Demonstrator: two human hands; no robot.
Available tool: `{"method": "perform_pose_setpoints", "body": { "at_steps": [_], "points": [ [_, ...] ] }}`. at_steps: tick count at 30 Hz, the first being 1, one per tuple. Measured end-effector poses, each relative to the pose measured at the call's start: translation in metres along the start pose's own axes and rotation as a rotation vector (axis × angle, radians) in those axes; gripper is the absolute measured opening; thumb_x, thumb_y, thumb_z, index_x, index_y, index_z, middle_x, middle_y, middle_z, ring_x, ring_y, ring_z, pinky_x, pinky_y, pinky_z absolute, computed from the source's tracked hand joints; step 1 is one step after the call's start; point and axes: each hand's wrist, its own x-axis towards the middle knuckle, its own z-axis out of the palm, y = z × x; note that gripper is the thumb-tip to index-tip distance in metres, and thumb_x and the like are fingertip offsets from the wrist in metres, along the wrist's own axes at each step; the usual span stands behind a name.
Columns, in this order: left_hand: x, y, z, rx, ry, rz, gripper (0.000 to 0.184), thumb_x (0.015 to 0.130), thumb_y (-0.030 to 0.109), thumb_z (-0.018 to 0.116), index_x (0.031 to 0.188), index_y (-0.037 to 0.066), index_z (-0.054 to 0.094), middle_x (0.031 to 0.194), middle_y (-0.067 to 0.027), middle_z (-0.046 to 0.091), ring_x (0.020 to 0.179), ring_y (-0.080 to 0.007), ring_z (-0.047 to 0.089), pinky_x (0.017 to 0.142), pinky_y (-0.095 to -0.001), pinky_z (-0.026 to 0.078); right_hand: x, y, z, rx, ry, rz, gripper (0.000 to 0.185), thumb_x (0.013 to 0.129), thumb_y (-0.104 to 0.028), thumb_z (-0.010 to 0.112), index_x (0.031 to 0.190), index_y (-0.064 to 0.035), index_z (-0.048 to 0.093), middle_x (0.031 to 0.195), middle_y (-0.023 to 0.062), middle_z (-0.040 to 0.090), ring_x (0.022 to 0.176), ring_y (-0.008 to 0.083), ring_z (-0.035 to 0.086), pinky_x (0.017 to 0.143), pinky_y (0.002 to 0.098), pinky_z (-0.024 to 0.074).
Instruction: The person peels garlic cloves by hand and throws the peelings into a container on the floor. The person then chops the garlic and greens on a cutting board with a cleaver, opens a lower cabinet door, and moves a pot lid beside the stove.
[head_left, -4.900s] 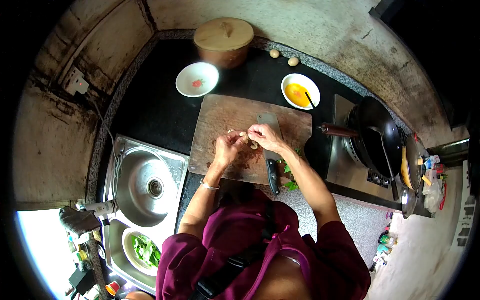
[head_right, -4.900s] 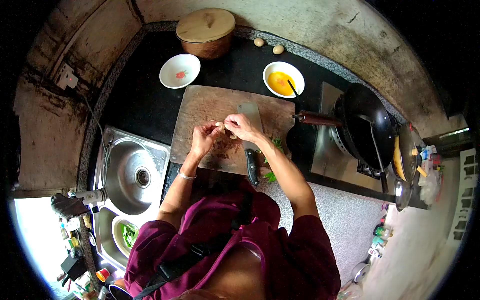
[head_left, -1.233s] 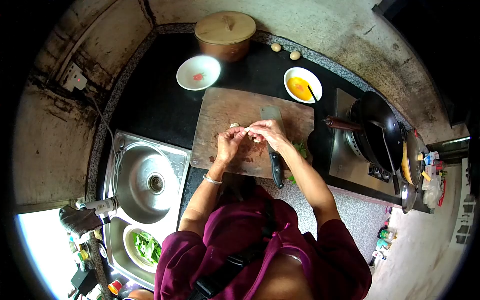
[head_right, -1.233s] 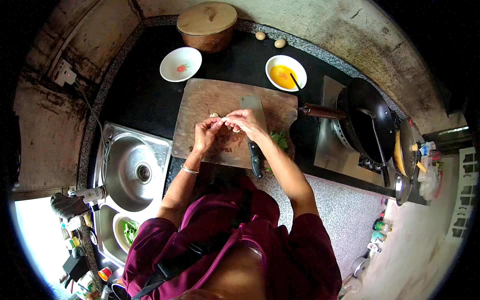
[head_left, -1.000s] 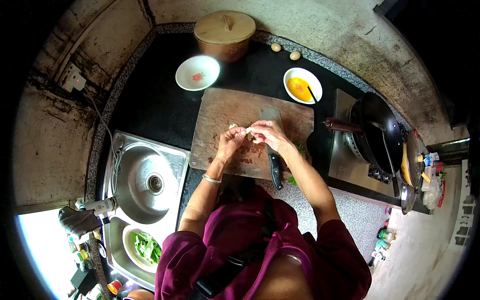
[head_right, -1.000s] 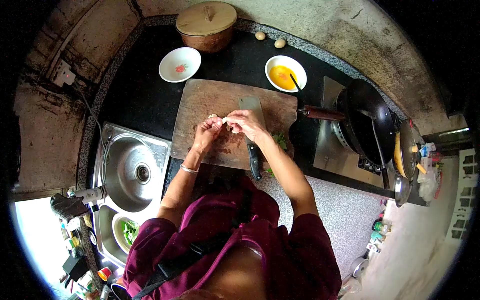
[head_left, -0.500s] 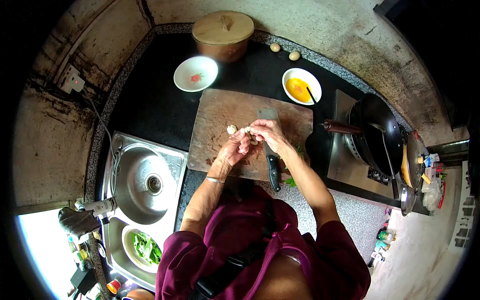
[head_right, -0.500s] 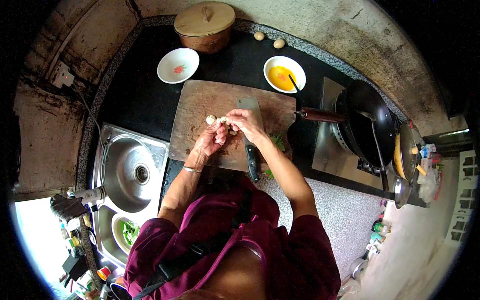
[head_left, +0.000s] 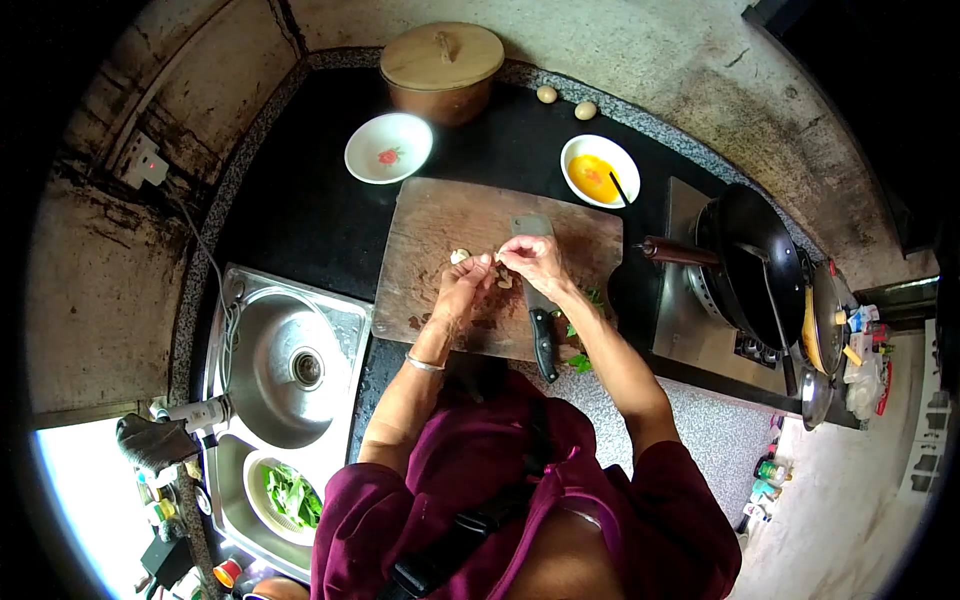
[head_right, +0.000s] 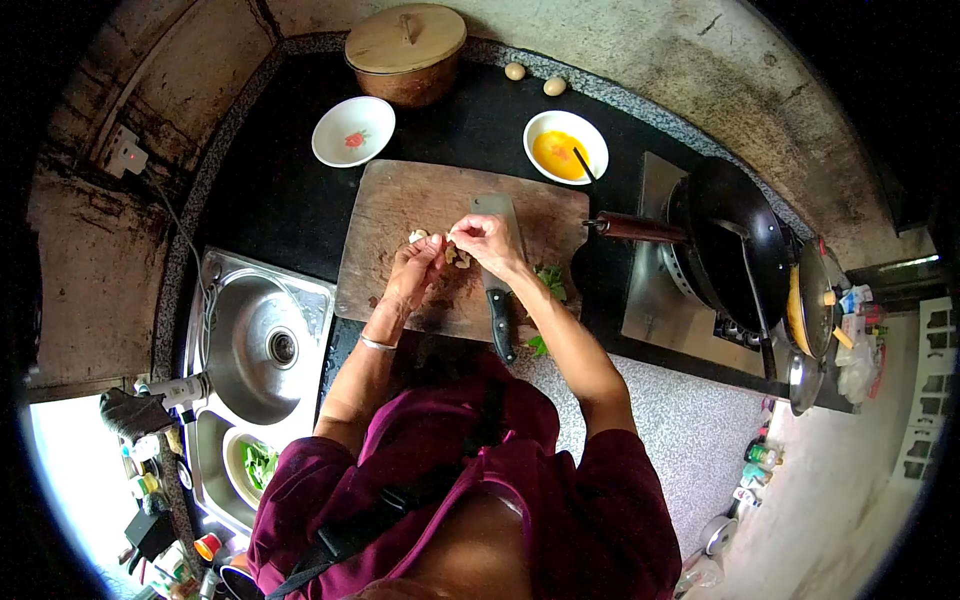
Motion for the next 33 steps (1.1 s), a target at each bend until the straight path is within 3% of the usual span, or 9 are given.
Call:
{"method": "perform_pose_setpoints", "body": {
  "at_steps": [3,10,16,18,22,30,33],
  "points": [
    [-0.001,-0.001,-0.001,0.037,-0.015,0.018,0.018,0.088,0.022,0.058,0.076,0.009,0.06,0.057,0.0059,0.046,0.045,-0.0037,0.032,0.041,-0.0188,0.022,-0.003,-0.011,0.001,-0.18,-0.015,-0.105,0.006,0.076,-0.006,0.063,0.073,-0.0006,0.064,0.068,0.0019,0.061,0.063,0.0087,0.055,0.057,0.0234,0.0445],
    [0.001,-0.007,-0.005,0.037,0.003,0.039,0.013,0.087,0.016,0.058,0.077,0.009,0.061,0.058,0.0062,0.045,0.046,-0.0032,0.032,0.042,-0.0186,0.022,-0.002,-0.008,-0.003,-0.164,-0.058,-0.129,0.005,0.074,-0.005,0.063,0.073,-0.0003,0.065,0.068,0.0027,0.061,0.062,0.0082,0.055,0.055,0.0236,0.0446],
    [0.005,-0.007,-0.01,0.007,0.009,0.017,0.013,0.086,0.017,0.058,0.077,0.009,0.062,0.058,0.0068,0.046,0.046,-0.0027,0.033,0.041,-0.0177,0.023,-0.002,0.001,-0.004,0.061,-0.071,0.072,0.006,0.076,-0.006,0.063,0.074,-0.0009,0.064,0.069,0.0011,0.061,0.06,0.0059,0.053,0.052,0.0205,0.0418],
    [0.006,-0.007,-0.01,0.03,0.019,0.026,0.015,0.086,0.02,0.059,0.076,0.009,0.061,0.058,0.0069,0.046,0.046,-0.0023,0.033,0.041,-0.0173,0.022,-0.001,0.009,-0.005,0.404,-0.078,0.189,0.007,0.079,-0.008,0.063,0.08,-0.0013,0.064,0.071,0.0011,0.06,0.057,0.0056,0.051,0.051,0.0191,0.0409],
    [0.007,-0.006,-0.013,0.043,0.022,0.016,0.016,0.086,0.021,0.06,0.076,0.009,0.061,0.057,0.0069,0.046,0.046,-0.0018,0.033,0.041,-0.017,0.023,0.001,0.012,-0.009,0.585,-0.052,0.253,0.008,0.081,-0.009,0.062,0.084,-0.0019,0.064,0.074,0.0031,0.062,0.056,0.006,0.052,0.052,0.0179,0.0433],
    [0.013,-0.018,-0.02,0.298,0.039,0.107,0.01,0.086,0.015,0.059,0.084,0.006,0.061,0.062,0.0066,0.048,0.05,-0.0023,0.036,0.045,-0.0175,0.028,0.002,0.006,-0.009,0.601,-0.06,0.265,0.007,0.081,-0.008,0.061,0.085,-0.0028,0.062,0.076,0.0036,0.062,0.06,0.0064,0.054,0.053,0.0177,0.0444],
    [0.012,-0.013,-0.014,0.161,0.063,0.198,0.011,0.085,0.011,0.06,0.093,0.004,0.061,0.065,0.0074,0.05,0.054,-0.002,0.039,0.048,-0.0167,0.031,0.001,0.004,-0.01,0.604,-0.054,0.28,0.006,0.081,-0.008,0.061,0.084,-0.003,0.063,0.074,0.0032,0.061,0.062,0.0061,0.054,0.053,0.0171,0.0434]
  ]
}}
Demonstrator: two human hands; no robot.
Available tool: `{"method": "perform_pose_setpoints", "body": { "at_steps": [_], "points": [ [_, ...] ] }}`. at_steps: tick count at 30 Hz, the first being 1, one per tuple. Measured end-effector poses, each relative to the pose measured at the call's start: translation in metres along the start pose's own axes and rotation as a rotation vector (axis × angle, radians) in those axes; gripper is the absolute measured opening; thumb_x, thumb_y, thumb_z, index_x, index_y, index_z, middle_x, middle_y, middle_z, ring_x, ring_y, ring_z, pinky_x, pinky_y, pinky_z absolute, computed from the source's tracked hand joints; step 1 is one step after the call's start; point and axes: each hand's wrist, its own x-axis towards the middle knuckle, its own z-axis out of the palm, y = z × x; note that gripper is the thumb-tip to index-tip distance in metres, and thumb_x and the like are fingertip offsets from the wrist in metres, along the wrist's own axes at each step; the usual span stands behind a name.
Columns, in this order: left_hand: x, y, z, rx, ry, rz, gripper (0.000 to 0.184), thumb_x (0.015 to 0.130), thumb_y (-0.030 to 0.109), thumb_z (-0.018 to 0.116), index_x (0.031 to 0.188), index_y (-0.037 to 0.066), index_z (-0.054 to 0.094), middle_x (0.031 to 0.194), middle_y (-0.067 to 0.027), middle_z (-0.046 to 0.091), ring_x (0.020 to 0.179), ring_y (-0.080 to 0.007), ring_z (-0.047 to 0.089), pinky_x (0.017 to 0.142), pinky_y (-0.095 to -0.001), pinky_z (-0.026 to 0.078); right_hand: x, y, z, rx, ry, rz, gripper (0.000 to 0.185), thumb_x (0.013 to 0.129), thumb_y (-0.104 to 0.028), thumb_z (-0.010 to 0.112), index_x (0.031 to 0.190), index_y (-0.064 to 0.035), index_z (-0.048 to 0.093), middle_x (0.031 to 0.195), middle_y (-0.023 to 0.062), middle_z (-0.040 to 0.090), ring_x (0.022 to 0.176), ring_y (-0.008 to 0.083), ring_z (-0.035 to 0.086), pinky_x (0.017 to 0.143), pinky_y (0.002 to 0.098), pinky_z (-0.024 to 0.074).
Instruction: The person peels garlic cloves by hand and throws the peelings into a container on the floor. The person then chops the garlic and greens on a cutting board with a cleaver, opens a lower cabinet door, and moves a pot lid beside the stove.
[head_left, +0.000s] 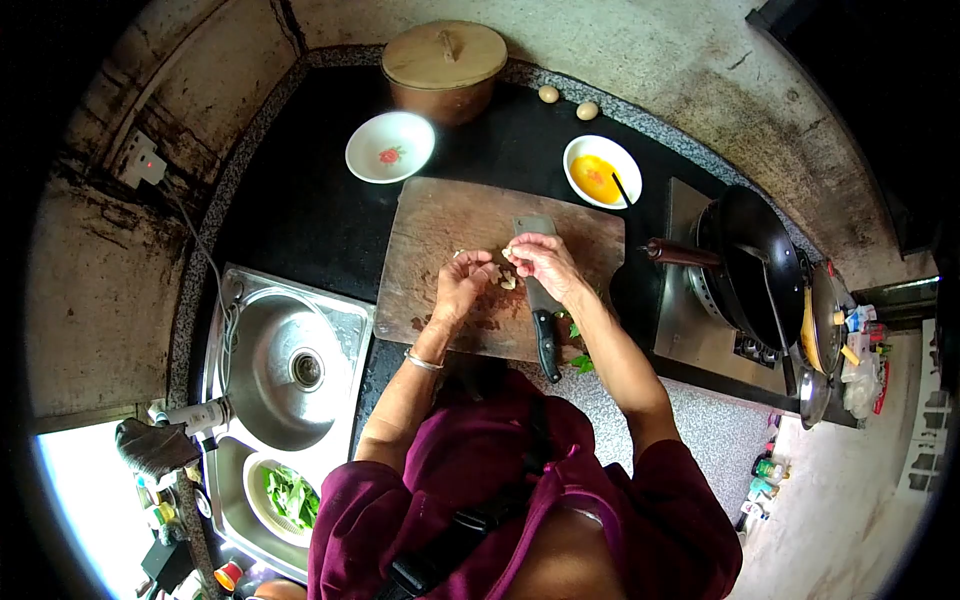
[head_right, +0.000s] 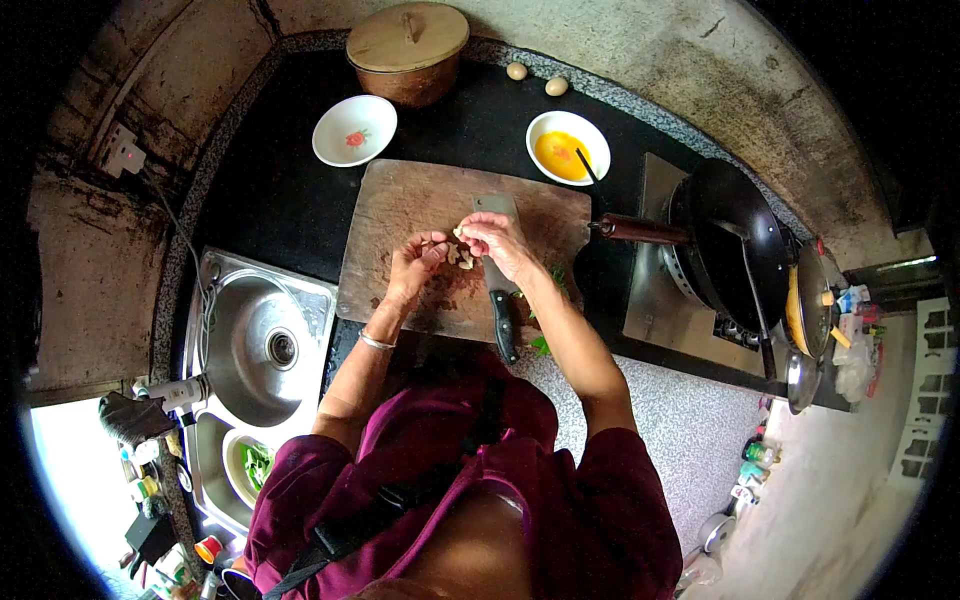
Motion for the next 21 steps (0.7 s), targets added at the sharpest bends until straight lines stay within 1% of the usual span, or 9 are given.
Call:
{"method": "perform_pose_setpoints", "body": {
  "at_steps": [4,7,9,11,13,15,18,19,21],
  "points": [
    [-0.007,0.023,0.006,-0.086,-0.082,-0.077,0.017,0.085,0.01,0.06,0.1,0.002,0.06,0.07,0.0069,0.053,0.057,-0.0017,0.041,0.051,-0.0161,0.033,0.003,0.004,0.0,0.028,-0.038,0.016,0.005,0.082,-0.007,0.061,0.085,-0.0029,0.062,0.073,0.0021,0.059,0.06,0.0056,0.051,0.05,0.0165,0.0392],
    [-0.006,0.026,0.011,0.074,-0.065,0.022,0.019,0.086,0.011,0.059,0.102,0.0,0.06,0.074,0.0054,0.056,0.06,-0.0008,0.043,0.052,-0.0151,0.034,0.005,0.008,0.002,0.016,-0.05,0.019,0.004,0.082,-0.006,0.06,0.084,-0.0026,0.062,0.073,0.0013,0.058,0.059,0.0049,0.049,0.049,0.0163,0.0371],
    [-0.004,0.022,0.009,0.208,-0.043,0.079,0.018,0.087,0.012,0.058,0.1,-0.001,0.061,0.078,0.0038,0.058,0.063,-0.0026,0.047,0.055,-0.0161,0.038,0.005,0.009,0.005,0.002,-0.057,0.022,0.004,0.082,-0.005,0.06,0.084,-0.0024,0.062,0.073,0.001,0.058,0.059,0.0046,0.048,0.049,0.0161,0.0364],
    [0.003,0.006,0.002,0.302,-0.015,0.156,0.017,0.086,0.012,0.059,0.097,-0.002,0.061,0.076,0.0029,0.059,0.063,-0.0039,0.048,0.056,-0.0176,0.04,0.004,0.006,0.009,-0.01,-0.048,0.093,0.005,0.082,-0.007,0.061,0.083,-0.0022,0.062,0.072,0.0004,0.057,0.057,0.0039,0.046,0.048,0.0154,0.036],
    [-0.001,0.018,0.005,0.397,0.011,0.233,0.017,0.086,0.012,0.06,0.094,-0.002,0.062,0.074,0.002,0.06,0.063,-0.0053,0.05,0.057,-0.0192,0.042,0.004,0.004,0.011,-0.045,-0.044,0.095,0.005,0.081,-0.007,0.061,0.083,-0.0022,0.062,0.071,0.0002,0.057,0.057,0.0038,0.046,0.048,0.0154,0.0359],
    [-0.011,0.031,0.009,0.591,0.107,0.275,0.017,0.082,0.016,0.063,0.086,0.0,0.065,0.069,-0.0117,0.064,0.063,-0.0147,0.06,0.06,-0.0285,0.047,0.005,0.003,0.013,-0.079,-0.04,0.097,0.006,0.081,-0.008,0.062,0.082,-0.0022,0.062,0.071,0.0,0.058,0.056,0.0037,0.046,0.047,0.0154,0.0359],
    [-0.01,0.027,0.005,0.609,0.11,0.292,0.015,0.082,0.015,0.061,0.087,0.001,0.065,0.067,-0.0121,0.063,0.06,-0.0171,0.061,0.059,-0.0291,0.047,0.006,0.003,0.016,-0.242,-0.022,0.085,0.007,0.081,-0.009,0.062,0.082,-0.0027,0.061,0.07,-0.0009,0.057,0.054,0.0033,0.046,0.045,0.0164,0.0362],
    [-0.011,0.028,0.004,0.61,0.11,0.292,0.015,0.082,0.015,0.061,0.087,0.001,0.065,0.067,-0.0121,0.063,0.06,-0.0171,0.061,0.059,-0.0291,0.047,0.006,0.003,0.019,-0.322,-0.005,0.009,0.006,0.081,-0.009,0.062,0.082,-0.0032,0.061,0.07,-0.0014,0.058,0.053,0.0034,0.047,0.045,0.017,0.0367],
    [-0.011,0.031,0.002,0.647,0.09,0.263,0.014,0.084,0.013,0.059,0.085,0.0,0.063,0.06,-0.0016,0.057,0.055,-0.0058,0.047,0.051,-0.024,0.041,0.007,0.006,0.023,-0.402,0.014,-0.069,0.006,0.082,-0.009,0.061,0.081,-0.0036,0.061,0.069,-0.0018,0.058,0.052,0.0035,0.047,0.045,0.0176,0.0373]
  ]
}}
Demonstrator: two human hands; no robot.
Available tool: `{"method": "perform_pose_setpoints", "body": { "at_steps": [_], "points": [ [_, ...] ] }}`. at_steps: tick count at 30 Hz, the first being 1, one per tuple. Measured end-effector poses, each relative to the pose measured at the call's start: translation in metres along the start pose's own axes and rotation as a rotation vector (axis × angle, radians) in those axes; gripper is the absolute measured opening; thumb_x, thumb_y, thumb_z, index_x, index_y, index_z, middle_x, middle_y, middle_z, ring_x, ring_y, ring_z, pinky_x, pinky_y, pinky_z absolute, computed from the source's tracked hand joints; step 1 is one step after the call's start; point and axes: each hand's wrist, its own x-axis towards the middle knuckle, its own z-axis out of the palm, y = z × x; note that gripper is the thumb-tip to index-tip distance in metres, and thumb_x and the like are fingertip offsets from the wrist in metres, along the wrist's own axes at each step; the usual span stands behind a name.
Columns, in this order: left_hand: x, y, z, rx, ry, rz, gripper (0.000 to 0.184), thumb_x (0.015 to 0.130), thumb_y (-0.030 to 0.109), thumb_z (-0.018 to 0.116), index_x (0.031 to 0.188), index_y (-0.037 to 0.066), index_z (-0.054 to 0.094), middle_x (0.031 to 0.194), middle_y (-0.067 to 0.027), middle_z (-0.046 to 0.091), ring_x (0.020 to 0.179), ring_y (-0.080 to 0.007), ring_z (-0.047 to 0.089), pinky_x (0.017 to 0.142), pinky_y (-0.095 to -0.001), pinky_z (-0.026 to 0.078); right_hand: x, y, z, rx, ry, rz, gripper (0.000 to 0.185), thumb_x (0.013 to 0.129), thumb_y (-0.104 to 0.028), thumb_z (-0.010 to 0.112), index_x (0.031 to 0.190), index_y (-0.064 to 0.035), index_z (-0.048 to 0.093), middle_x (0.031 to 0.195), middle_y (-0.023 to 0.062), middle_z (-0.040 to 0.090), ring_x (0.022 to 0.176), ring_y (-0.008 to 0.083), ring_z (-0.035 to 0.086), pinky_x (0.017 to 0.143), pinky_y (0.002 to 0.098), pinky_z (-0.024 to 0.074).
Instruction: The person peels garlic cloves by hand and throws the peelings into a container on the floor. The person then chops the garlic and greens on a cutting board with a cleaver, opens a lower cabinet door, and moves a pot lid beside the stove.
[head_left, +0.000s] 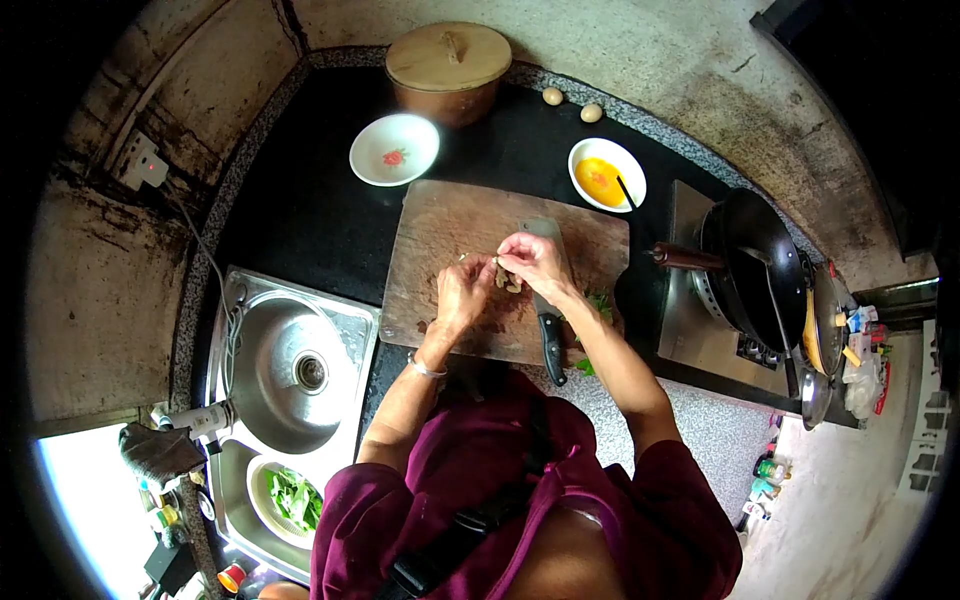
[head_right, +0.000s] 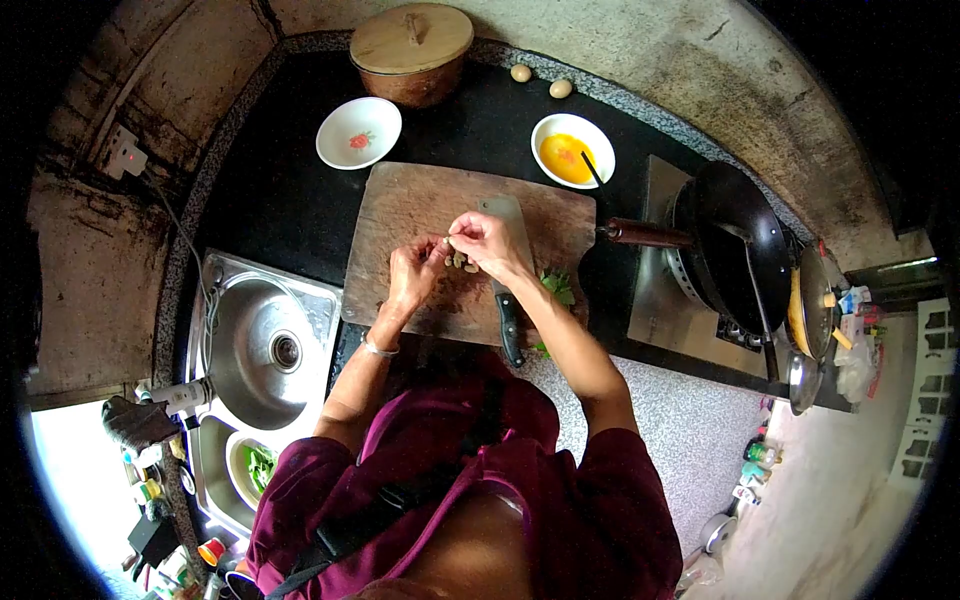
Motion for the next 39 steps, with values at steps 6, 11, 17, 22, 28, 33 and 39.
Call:
{"method": "perform_pose_setpoints", "body": {
  "at_steps": [6,11,17,22,28,33,39],
  "points": [
    [0.0,-0.004,-0.004,0.017,0.005,0.046,0.013,0.083,0.013,0.059,0.082,0.0,0.062,0.057,-0.0003,0.054,0.053,-0.0058,0.046,0.049,-0.0242,0.039,-0.009,-0.023,0.012,-0.329,0.019,-0.129,0.005,0.082,-0.006,0.06,0.084,-0.0008,0.062,0.068,-0.0007,0.057,0.057,0.0046,0.052,0.047,0.0198,0.0453],
    [-0.002,-0.008,-0.006,-0.035,-0.016,0.063,0.015,0.085,0.014,0.058,0.082,-0.001,0.062,0.061,0.0009,0.056,0.055,-0.0063,0.047,0.05,-0.0226,0.039,0.002,-0.01,0.006,-0.247,-0.017,-0.077,0.008,0.082,-0.008,0.061,0.084,-0.0001,0.062,0.069,0.0014,0.059,0.055,0.0055,0.053,0.047,0.0204,0.046],
    [-0.003,-0.024,-0.011,-0.568,-0.111,-0.173,0.015,0.087,0.018,0.059,0.085,0.003,0.061,0.068,0.0022,0.056,0.054,-0.0043,0.044,0.048,-0.0185,0.035,0.001,-0.005,-0.002,0.192,-0.03,0.112,0.014,0.085,-0.01,0.059,0.09,0.002,0.061,0.076,0.0051,0.062,0.058,0.0082,0.056,0.052,0.0199,0.0469],
    [-0.008,-0.031,-0.028,-0.806,-0.183,-0.342,0.011,0.087,0.014,0.056,0.084,0.004,0.06,0.071,-0.0025,0.06,0.057,-0.0068,0.051,0.048,-0.0183,0.037,0.003,0.012,-0.005,-0.297,-0.034,-0.139,0.01,0.082,-0.008,0.059,0.086,0.0007,0.062,0.079,0.0081,0.061,0.066,0.0158,0.058,0.058,0.026,0.0476],
    [-0.015,-0.042,-0.047,-0.854,-0.1,-0.42,0.016,0.083,0.011,0.048,0.089,0.001,0.057,0.074,-0.0068,0.06,0.058,-0.0122,0.053,0.051,-0.0222,0.04,0.003,0.01,0.002,-0.629,0.011,-0.322,0.007,0.079,-0.004,0.06,0.083,0.001,0.061,0.08,0.0095,0.06,0.072,0.0183,0.058,0.062,0.0292,0.0453],
    [-0.02,-0.045,-0.06,-0.914,-0.105,-0.43,0.019,0.077,0.013,0.042,0.084,0.0,0.054,0.074,-0.0084,0.058,0.059,-0.0138,0.052,0.051,-0.0237,0.038,0.004,-0.015,0.02,-0.848,0.004,-0.071,0.014,0.078,-0.01,0.062,0.091,-0.0048,0.062,0.09,0.0112,0.06,0.079,0.0245,0.059,0.065,0.0338,0.0461],
    [-0.022,-0.058,-0.059,-0.907,-0.101,-0.429,0.015,0.076,0.009,0.042,0.078,0.002,0.055,0.071,-0.0071,0.056,0.053,-0.0115,0.048,0.045,-0.0204,0.034,0.027,0.023,0.033,-1.002,0.035,-0.58,0.018,0.076,-0.011,0.064,0.093,-0.0092,0.063,0.091,0.0082,0.058,0.08,0.0243,0.058,0.066,0.037,0.048]
  ]
}}
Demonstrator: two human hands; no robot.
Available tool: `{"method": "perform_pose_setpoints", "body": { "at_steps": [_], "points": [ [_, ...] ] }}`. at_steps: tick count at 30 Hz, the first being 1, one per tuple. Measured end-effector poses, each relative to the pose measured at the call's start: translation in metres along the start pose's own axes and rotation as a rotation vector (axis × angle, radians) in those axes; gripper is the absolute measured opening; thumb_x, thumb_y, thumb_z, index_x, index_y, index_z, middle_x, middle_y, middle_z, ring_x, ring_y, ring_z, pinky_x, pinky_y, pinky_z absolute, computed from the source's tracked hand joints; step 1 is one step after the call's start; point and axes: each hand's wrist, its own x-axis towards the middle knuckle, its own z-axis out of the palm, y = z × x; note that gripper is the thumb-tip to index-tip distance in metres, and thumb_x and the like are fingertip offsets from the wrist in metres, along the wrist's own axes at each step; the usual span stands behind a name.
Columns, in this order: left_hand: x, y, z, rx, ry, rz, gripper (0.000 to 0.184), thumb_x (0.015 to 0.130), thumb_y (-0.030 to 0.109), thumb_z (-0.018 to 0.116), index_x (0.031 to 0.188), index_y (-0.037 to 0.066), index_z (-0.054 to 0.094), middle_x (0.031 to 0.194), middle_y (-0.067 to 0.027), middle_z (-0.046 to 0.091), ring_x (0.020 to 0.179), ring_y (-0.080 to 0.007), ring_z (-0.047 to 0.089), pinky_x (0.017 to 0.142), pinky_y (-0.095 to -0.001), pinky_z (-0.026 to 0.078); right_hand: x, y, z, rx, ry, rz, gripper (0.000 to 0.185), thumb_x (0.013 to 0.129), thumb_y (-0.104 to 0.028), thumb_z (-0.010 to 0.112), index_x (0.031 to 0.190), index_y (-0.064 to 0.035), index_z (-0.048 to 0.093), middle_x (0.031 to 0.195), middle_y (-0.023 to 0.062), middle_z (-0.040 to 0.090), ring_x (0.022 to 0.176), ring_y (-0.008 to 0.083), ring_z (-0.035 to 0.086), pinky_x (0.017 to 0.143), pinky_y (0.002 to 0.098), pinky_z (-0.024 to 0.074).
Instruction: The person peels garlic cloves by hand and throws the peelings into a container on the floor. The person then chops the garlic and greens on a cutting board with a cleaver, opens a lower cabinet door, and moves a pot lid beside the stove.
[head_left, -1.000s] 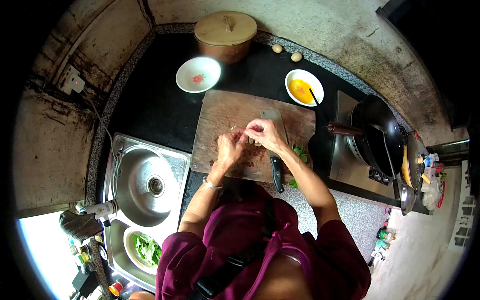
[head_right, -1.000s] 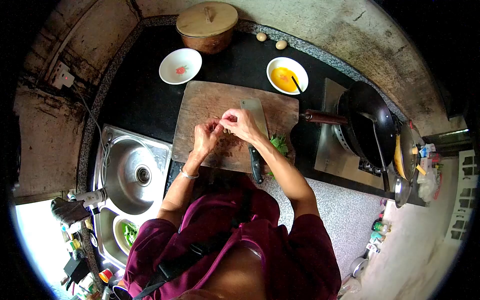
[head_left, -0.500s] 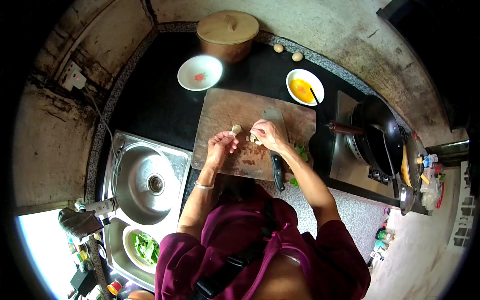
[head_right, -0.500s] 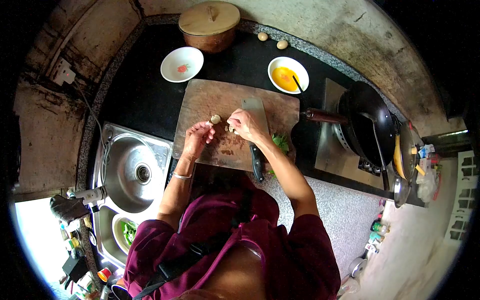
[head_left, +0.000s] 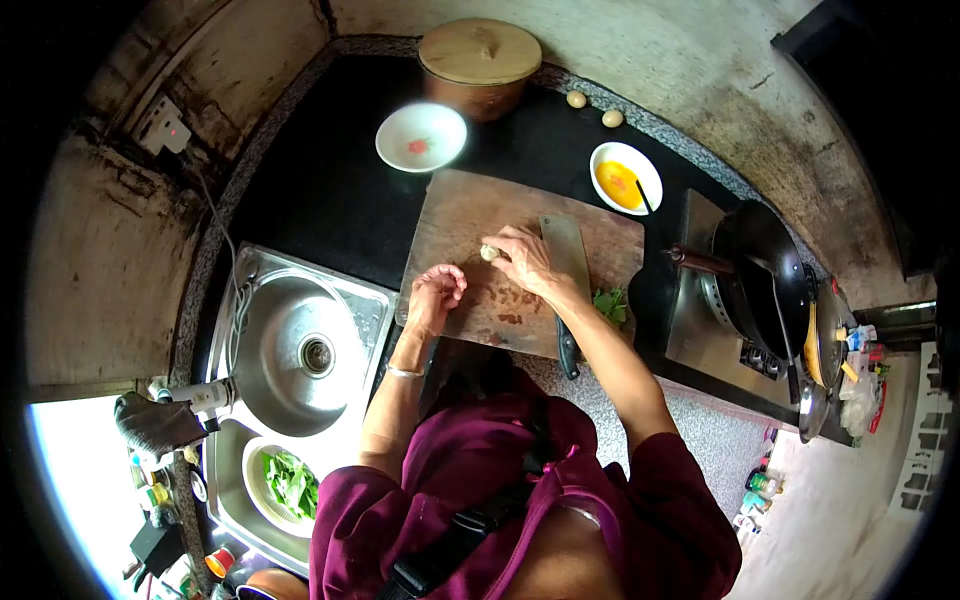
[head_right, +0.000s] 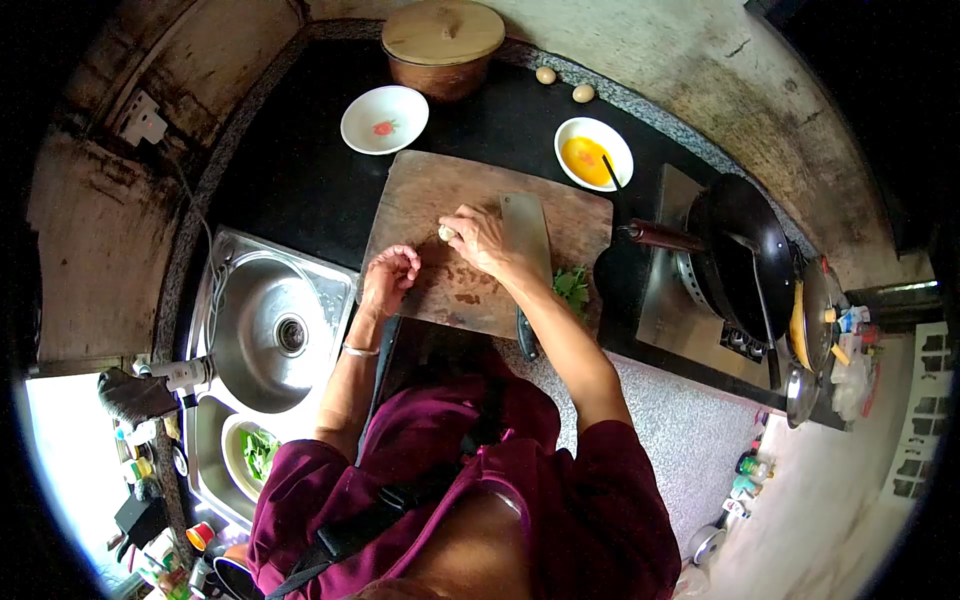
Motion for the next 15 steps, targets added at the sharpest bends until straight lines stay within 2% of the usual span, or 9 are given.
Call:
{"method": "perform_pose_setpoints", "body": {
  "at_steps": [2,4,7,8,10,11,13,14,15],
  "points": [
    [0.002,-0.002,-0.006,-0.028,-0.015,-0.021,0.014,0.077,0.009,0.043,0.076,0.002,0.056,0.07,-0.0068,0.057,0.052,-0.0108,0.048,0.044,-0.0194,0.035,0.002,0.004,0.007,-0.006,-0.039,0.002,0.018,0.076,-0.01,0.064,0.094,-0.009,0.063,0.089,0.0079,0.057,0.079,0.0249,0.058,0.066,0.0372,0.0479],
    [-0.001,0.002,-0.004,-0.109,-0.007,-0.137,0.015,0.079,0.012,0.043,0.072,0.005,0.054,0.066,-0.0052,0.055,0.05,-0.0097,0.046,0.041,-0.0186,0.031,0.003,0.006,0.01,-0.012,-0.077,0.008,0.018,0.076,-0.01,0.064,0.094,-0.0088,0.063,0.087,0.0076,0.057,0.078,0.0255,0.058,0.067,0.0374,0.0477],
    [0.0,0.0,-0.01,-0.188,-0.055,-0.146,0.021,0.084,0.016,0.041,0.072,0.006,0.054,0.063,-0.0041,0.055,0.049,-0.0097,0.046,0.039,-0.0181,0.028,0.003,0.006,0.007,0.033,-0.084,-0.018,0.015,0.077,-0.008,0.062,0.093,-0.0062,0.062,0.085,0.0079,0.057,0.075,0.0259,0.058,0.066,0.037,0.0475],
    [0.001,-0.001,-0.011,-0.189,-0.055,-0.145,0.021,0.084,0.016,0.041,0.072,0.006,0.054,0.063,-0.0041,0.055,0.049,-0.0097,0.046,0.039,-0.0181,0.028,0.002,0.004,0.006,0.141,-0.047,0.034,0.014,0.078,-0.007,0.062,0.091,-0.0048,0.063,0.083,0.008,0.057,0.075,0.0249,0.058,0.065,0.0364,0.0477],
    [0.0,0.004,-0.004,-0.107,0.047,-0.159,0.025,0.088,0.023,0.044,0.071,0.008,0.054,0.061,-0.0018,0.054,0.048,-0.0086,0.046,0.039,-0.0177,0.028,0.001,0.0,0.003,0.248,-0.011,0.086,0.012,0.078,-0.006,0.061,0.09,-0.0034,0.063,0.081,0.0081,0.058,0.074,0.0238,0.058,0.064,0.0357,0.0479],
    [0.0,0.004,-0.001,-0.107,0.047,-0.159,0.025,0.088,0.023,0.044,0.071,0.008,0.054,0.061,-0.0018,0.054,0.048,-0.0086,0.046,0.039,-0.0177,0.028,0.0,-0.002,0.002,0.308,0.02,0.085,0.011,0.079,-0.005,0.061,0.089,-0.0023,0.064,0.08,0.008,0.059,0.072,0.0214,0.059,0.063,0.0337,0.0479],
    [0.0,0.004,0.006,0.081,0.05,-0.052,0.027,0.088,0.029,0.052,0.071,0.009,0.054,0.062,-0.0004,0.055,0.047,-0.0068,0.045,0.04,-0.0174,0.028,-0.001,-0.01,-0.003,0.366,0.055,0.085,0.01,0.079,-0.005,0.06,0.088,-0.0013,0.064,0.079,0.008,0.06,0.07,0.019,0.059,0.062,0.0316,0.048],
    [0.004,0.0,0.006,0.097,0.038,-0.024,0.024,0.086,0.029,0.059,0.073,0.009,0.056,0.064,0.0012,0.056,0.049,-0.0047,0.045,0.041,-0.0171,0.03,-0.004,-0.013,-0.006,0.461,0.029,0.149,0.01,0.079,-0.004,0.06,0.087,-0.0006,0.065,0.079,0.0081,0.061,0.066,0.0165,0.059,0.059,0.0292,0.0479],
    [0.007,-0.003,0.01,0.097,0.035,-0.024,0.024,0.086,0.029,0.059,0.073,0.009,0.056,0.064,0.0012,0.056,0.049,-0.0047,0.045,0.041,-0.0171,0.03,-0.004,-0.016,-0.008,0.555,0.003,0.213,0.009,0.079,-0.003,0.06,0.087,0.0001,0.065,0.079,0.0081,0.063,0.063,0.014,0.059,0.057,0.0267,0.0479]
  ]
}}
